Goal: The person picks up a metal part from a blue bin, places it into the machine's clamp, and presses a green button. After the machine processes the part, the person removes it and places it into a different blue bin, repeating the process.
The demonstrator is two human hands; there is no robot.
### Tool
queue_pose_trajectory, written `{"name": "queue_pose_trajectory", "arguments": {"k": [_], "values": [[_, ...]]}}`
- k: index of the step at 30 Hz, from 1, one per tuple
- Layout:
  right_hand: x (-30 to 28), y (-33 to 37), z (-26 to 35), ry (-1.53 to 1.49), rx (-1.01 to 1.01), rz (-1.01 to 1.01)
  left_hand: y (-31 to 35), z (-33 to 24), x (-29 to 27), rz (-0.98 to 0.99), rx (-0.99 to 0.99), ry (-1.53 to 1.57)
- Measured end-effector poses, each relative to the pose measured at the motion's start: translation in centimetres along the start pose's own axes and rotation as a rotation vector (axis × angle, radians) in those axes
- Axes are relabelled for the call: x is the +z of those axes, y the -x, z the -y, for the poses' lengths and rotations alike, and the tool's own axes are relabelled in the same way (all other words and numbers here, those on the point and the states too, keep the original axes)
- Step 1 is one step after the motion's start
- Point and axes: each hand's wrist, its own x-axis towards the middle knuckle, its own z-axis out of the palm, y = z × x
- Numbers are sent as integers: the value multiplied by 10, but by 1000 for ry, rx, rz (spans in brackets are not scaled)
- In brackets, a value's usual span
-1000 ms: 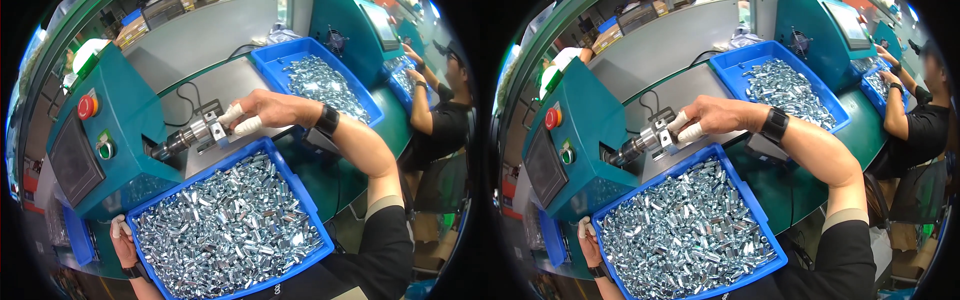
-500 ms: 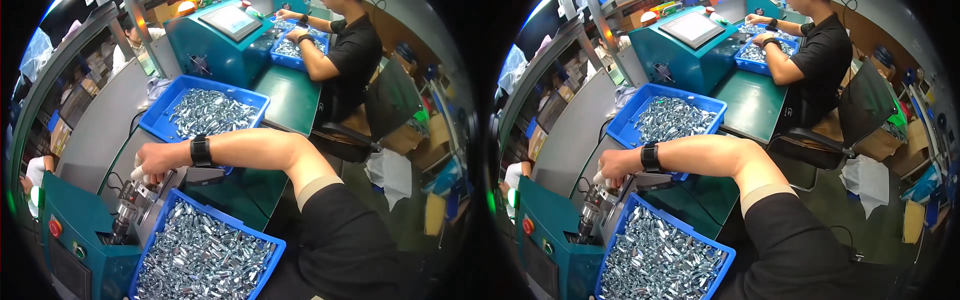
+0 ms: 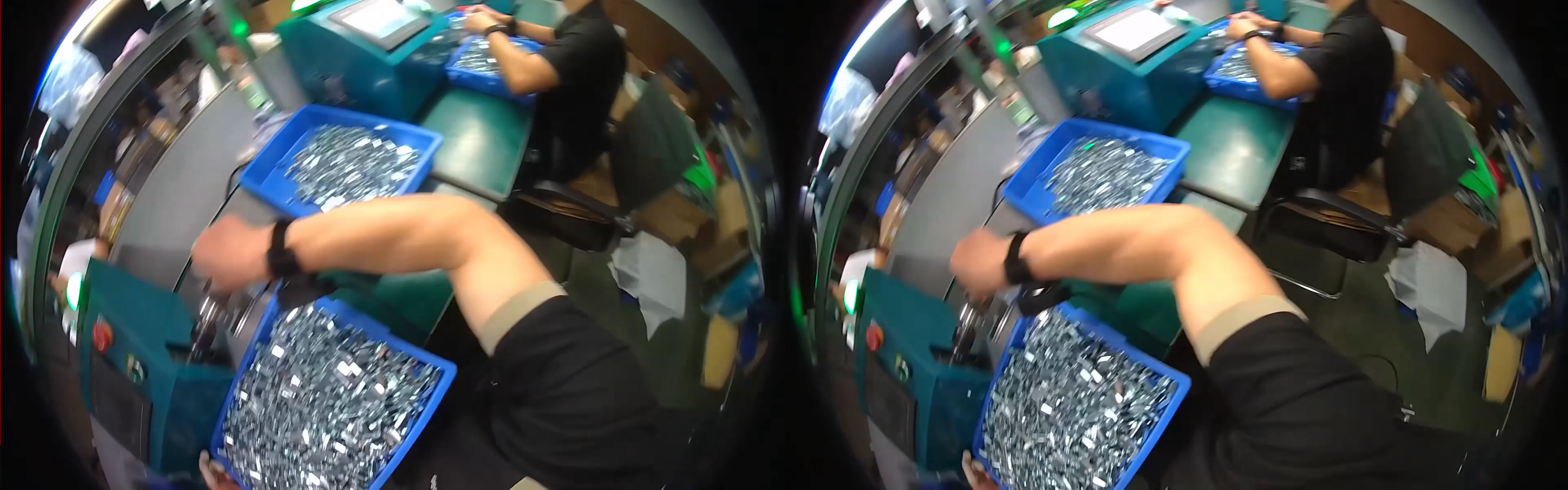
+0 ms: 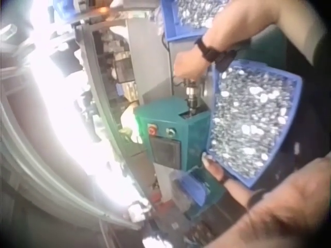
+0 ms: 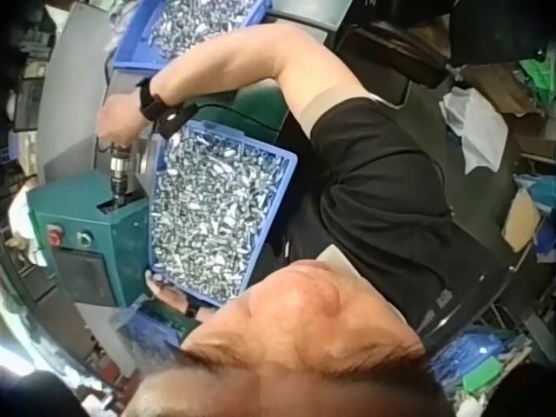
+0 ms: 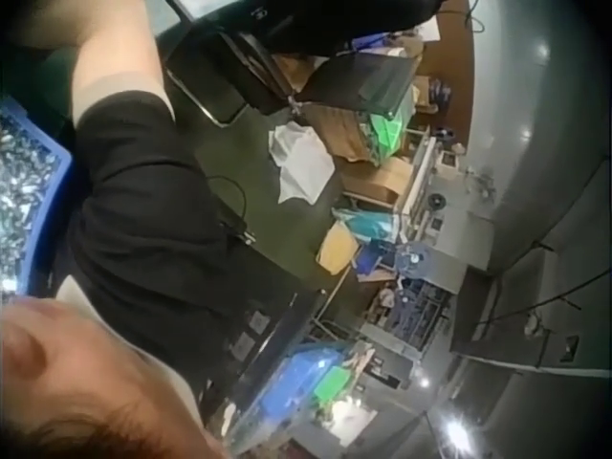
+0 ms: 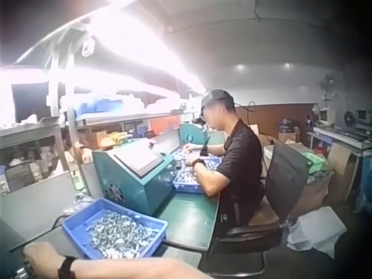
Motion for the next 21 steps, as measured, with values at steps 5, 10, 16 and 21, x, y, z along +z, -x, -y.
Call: {"name": "queue_pose_trajectory", "arguments": {"k": [5,10,16,21], "values": [[-51,31,-43,192,298,138,-24,20,-17,204,63,113],[-93,94,-110,546,459,50,-4,2,6,130,137,157],[-62,105,-38,-165,53,50,-9,2,3,138,176,135],[-11,102,18,125,-278,349,-14,8,1,149,165,177]]}}
